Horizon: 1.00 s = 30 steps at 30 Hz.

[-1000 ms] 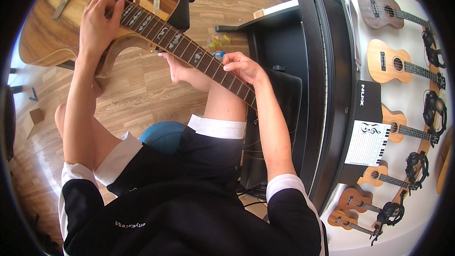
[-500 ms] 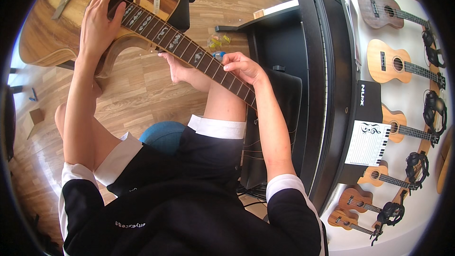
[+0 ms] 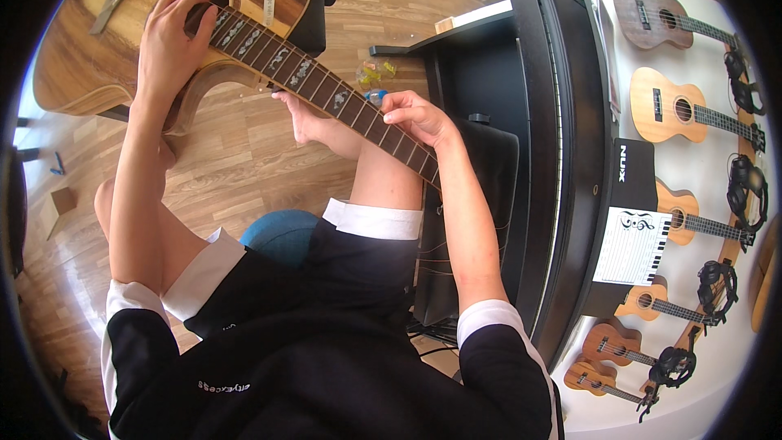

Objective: The person sits on the floor and strings an acoustic guitar. They thread a new string through the bridge, pull it taut, and wind it onto the tuning peg at the headstock. The person repeats this process for multiple strings, occasionally plucking them to check tension.

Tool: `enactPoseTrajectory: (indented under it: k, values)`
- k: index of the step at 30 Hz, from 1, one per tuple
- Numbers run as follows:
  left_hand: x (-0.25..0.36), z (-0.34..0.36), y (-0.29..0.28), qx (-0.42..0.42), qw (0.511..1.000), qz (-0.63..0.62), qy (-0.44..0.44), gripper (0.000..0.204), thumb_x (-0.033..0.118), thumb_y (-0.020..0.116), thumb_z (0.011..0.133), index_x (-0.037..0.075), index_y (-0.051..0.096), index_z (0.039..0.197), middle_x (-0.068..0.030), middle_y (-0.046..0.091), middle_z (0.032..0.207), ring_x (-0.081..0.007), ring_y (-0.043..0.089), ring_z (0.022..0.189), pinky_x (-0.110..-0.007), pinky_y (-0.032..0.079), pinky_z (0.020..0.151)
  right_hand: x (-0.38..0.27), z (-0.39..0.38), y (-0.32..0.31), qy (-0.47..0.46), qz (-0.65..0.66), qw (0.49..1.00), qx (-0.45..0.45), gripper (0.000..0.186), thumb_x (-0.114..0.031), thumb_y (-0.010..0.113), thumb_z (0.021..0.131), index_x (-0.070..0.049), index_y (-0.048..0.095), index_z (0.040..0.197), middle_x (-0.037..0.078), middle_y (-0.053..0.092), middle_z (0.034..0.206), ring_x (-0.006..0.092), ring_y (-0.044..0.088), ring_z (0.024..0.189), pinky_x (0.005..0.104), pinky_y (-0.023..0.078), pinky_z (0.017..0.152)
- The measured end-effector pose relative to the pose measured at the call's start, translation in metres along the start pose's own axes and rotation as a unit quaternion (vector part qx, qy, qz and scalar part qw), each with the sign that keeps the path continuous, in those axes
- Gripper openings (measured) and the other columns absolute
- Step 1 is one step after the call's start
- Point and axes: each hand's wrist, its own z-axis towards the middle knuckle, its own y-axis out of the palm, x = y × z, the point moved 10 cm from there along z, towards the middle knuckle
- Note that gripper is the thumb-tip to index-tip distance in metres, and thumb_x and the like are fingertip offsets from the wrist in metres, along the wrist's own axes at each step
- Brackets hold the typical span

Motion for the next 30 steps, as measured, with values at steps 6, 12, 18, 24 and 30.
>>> enactPoseTrajectory:
  k: [6, 12, 18, 24, 30]
  values:
    - [-0.017, -0.002, 0.007, -0.065, 0.993, 0.020, -0.096, 0.030, 0.022, 0.066, 0.092, 0.012, 0.068, 0.120, -0.0076, 0.064, 0.080, -0.0223, 0.064, 0.075, -0.036, 0.053, 0.070, 0.002, 0.000, -0.002, 0.000, 0.000, 1.000, -0.004, 0.013, -0.008, 0.075, 0.075, -0.009, 0.063, 0.081, -0.005, 0.057, 0.075, 0.0054, 0.051, 0.072, 0.0212, 0.040, 0.071]
    - [-0.018, -0.004, 0.012, -0.068, 0.994, -0.003, -0.083, 0.033, 0.021, 0.066, 0.091, 0.014, 0.067, 0.123, -0.0072, 0.063, 0.081, -0.0233, 0.063, 0.077, -0.037, 0.052, 0.072, 0.001, 0.000, 0.000, 0.004, 0.000, 1.000, -0.009, 0.013, -0.008, 0.075, 0.076, -0.009, 0.063, 0.081, -0.005, 0.057, 0.075, 0.0050, 0.052, 0.072, 0.0208, 0.040, 0.070]
    - [-0.010, -0.002, 0.014, -0.072, 0.996, -0.011, -0.054, 0.041, 0.020, 0.065, 0.091, 0.015, 0.062, 0.132, -0.0109, 0.068, 0.111, -0.0286, 0.062, 0.108, -0.039, 0.049, 0.094, 0.001, -0.002, -0.003, -0.009, -0.011, 1.000, 0.004, 0.013, -0.008, 0.074, 0.077, -0.008, 0.062, 0.080, -0.005, 0.057, 0.074, 0.0049, 0.052, 0.072, 0.0205, 0.040, 0.069]
    - [0.004, 0.001, 0.002, 0.005, 0.999, 0.023, 0.032, 0.042, 0.019, 0.065, 0.091, 0.011, 0.061, 0.132, -0.0132, 0.066, 0.118, -0.0310, 0.060, 0.112, -0.039, 0.048, 0.097, 0.002, -0.002, -0.005, -0.010, -0.018, 1.000, 0.014, 0.012, -0.009, 0.074, 0.078, -0.007, 0.062, 0.079, -0.004, 0.056, 0.073, 0.0053, 0.052, 0.071, 0.0209, 0.040, 0.069]
    - [0.009, 0.002, 0.004, -0.009, 0.998, 0.041, 0.053, 0.037, 0.021, 0.065, 0.092, 0.011, 0.064, 0.128, -0.0121, 0.068, 0.103, -0.0289, 0.063, 0.101, -0.038, 0.051, 0.088, -0.002, -0.003, -0.005, -0.037, -0.038, 0.998, 0.027, 0.013, -0.010, 0.074, 0.078, -0.007, 0.062, 0.077, -0.004, 0.056, 0.073, 0.0056, 0.050, 0.071, 0.0218, 0.039, 0.068]
